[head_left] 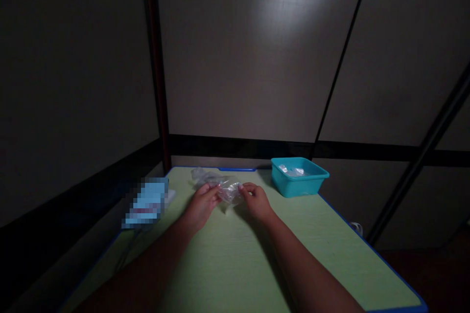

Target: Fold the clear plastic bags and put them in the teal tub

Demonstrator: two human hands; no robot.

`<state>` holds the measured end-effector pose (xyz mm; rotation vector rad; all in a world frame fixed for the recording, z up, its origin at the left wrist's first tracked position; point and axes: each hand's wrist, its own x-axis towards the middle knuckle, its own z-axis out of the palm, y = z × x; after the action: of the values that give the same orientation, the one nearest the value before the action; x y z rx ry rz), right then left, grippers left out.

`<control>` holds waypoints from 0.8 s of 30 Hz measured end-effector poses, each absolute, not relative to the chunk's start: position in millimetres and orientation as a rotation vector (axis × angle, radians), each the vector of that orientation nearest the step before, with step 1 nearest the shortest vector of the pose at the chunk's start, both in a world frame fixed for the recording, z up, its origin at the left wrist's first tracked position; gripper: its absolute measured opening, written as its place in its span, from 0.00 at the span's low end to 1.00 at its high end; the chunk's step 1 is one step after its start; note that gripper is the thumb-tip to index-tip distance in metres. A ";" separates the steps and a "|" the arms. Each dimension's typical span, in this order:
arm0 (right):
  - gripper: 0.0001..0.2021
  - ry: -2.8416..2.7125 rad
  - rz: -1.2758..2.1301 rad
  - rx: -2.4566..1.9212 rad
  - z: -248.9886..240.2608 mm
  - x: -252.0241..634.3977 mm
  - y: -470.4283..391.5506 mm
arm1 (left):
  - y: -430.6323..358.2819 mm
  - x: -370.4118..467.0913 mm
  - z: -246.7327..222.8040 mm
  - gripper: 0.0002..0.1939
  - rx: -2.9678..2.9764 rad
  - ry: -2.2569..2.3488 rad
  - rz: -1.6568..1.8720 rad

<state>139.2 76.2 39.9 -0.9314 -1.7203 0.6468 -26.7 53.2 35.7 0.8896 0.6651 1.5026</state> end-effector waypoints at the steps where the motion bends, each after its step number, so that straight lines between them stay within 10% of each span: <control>1: 0.20 -1.690 0.667 -0.949 40.0 139.3 76.0 | 52.1 -25.4 36.8 0.09 0.872 0.610 1.478; 24: 0.21 -1.446 0.926 -0.907 30.9 130.5 77.6 | 42.4 -23.5 38.2 0.12 0.777 0.518 1.272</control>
<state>130.5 77.6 30.9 -0.9072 -1.4462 0.9262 -23.5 42.4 38.2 0.7773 0.5183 1.2717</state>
